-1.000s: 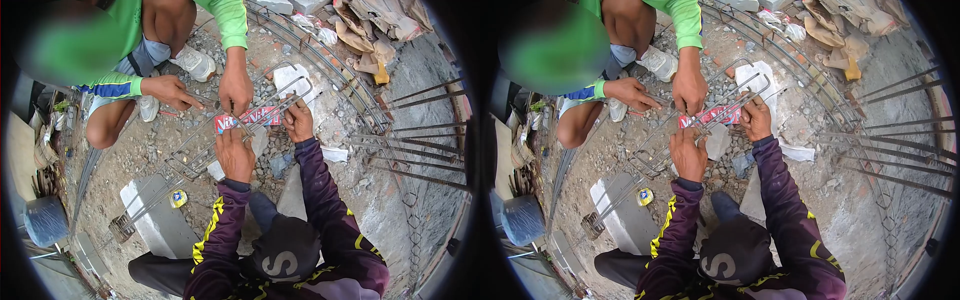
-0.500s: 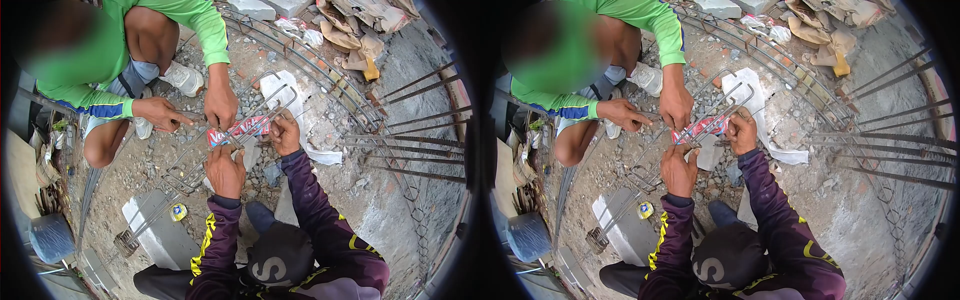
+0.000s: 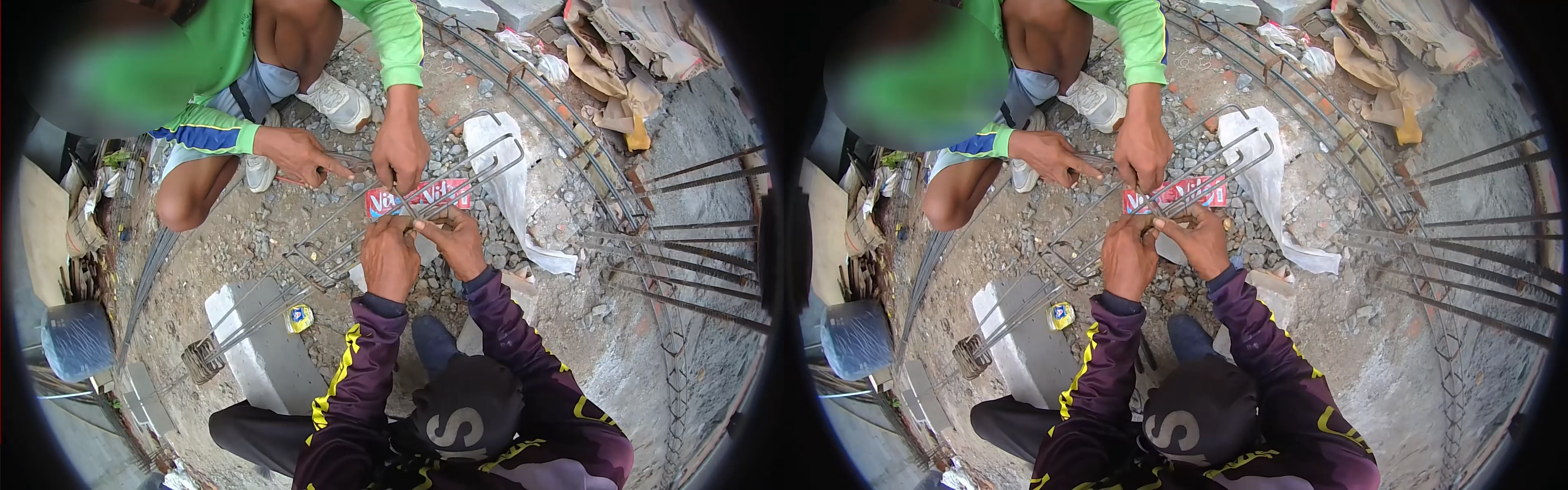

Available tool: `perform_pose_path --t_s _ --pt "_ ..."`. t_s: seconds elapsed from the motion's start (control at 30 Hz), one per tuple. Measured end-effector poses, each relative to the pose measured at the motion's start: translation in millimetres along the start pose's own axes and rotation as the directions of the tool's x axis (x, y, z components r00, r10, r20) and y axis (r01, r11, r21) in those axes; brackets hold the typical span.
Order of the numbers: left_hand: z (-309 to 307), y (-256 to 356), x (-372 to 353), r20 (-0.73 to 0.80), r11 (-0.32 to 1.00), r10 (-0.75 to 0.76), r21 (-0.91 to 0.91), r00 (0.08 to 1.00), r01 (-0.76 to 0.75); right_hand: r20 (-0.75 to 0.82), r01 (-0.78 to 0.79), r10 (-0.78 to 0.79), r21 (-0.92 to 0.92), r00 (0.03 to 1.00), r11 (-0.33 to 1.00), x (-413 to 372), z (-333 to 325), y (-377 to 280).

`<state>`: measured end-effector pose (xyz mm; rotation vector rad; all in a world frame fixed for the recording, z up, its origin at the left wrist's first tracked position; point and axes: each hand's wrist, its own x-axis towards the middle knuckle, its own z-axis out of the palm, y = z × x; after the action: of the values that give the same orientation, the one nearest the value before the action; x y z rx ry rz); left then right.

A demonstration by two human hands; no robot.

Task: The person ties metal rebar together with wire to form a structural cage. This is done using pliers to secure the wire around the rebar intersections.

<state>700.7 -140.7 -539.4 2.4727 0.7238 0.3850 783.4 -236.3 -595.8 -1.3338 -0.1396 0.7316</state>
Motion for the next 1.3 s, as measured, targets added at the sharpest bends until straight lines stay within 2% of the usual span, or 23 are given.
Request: perform_pose_path --t_s 0.2,0.3,0.4,0.53,0.63,0.73,0.77,0.83,0.93,0.97,1.07,1.1,1.2,1.23,1.3 --pt "-3 0 0 -0.012 0.998 0.051 0.045 0.999 -0.05 0.03 -0.011 0.011 0.025 0.999 1.0 7 -3 5" --pt "-3 -1 1 0.006 0.988 0.101 0.119 0.995 -0.101 0.035 0.049 -0.052 0.098 0.998 0.994 16 -4 25" --pt "-1 -8 5 0.04 0.969 0.129 0.206 0.991 -0.134 0.101 0.066 -0.077 0.112 0.992 0.992 17 -8 27" --pt "-3 -6 9 0.053 0.953 0.148 0.26 0.988 -0.157 0.098 0.122 -0.134 0.121 0.986 0.985 16 -8 27" --pt "5 -10 6 0.109 0.979 0.014 0.203 0.994 -0.036 0.146 0.13 -0.138 0.066 0.98 0.989 16 -12 24" --pt "2 -18 9 0.107 1.0 -0.005 0.017 0.994 0.004 0.141 0.132 -0.135 0.029 0.981 0.991 13 -15 21" --pt "2 -19 9 0.109 0.996 -0.051 -0.065 0.993 0.058 0.143 0.119 -0.121 0.025 0.982 0.993 13 -16 23" --pt "0 -22 13 0.124 0.961 -0.137 -0.224 0.983 0.162 0.143 0.14 -0.141 0.014 0.98 0.99 14 -15 24" --pt "4 -31 24 0.286 0.869 -0.32 -0.291 0.903 0.4 0.089 0.18 -0.178 -0.014 0.98 0.984 13 -11 21" --pt "13 -41 23 0.299 0.811 -0.307 -0.415 0.904 0.413 0.084 0.162 -0.157 -0.055 0.984 0.985 12 -15 18" --pt "6 -40 27 0.421 0.753 -0.372 -0.386 0.828 0.534 0.076 0.085 -0.073 -0.168 0.994 0.982 1 -25 14" --pt "6 -37 27 0.427 0.732 -0.343 -0.437 0.837 0.523 0.05 0.179 -0.177 -0.044 0.983 0.983 -2 -24 19" --pt "5 -38 27 0.45 0.715 -0.316 -0.466 0.835 0.522 0.123 -0.001 -0.038 0.298 0.992 0.955 -32 -39 -4" --pt "5 -37 27 0.448 0.708 -0.323 -0.47 0.834 0.527 0.175 -0.003 -0.018 0.115 0.984 0.993 -42 -39 -11" --pt "2 -34 28 0.447 0.696 -0.331 -0.48 0.831 0.535 0.364 0.005 -0.031 0.073 0.931 0.997 -60 -40 -18"
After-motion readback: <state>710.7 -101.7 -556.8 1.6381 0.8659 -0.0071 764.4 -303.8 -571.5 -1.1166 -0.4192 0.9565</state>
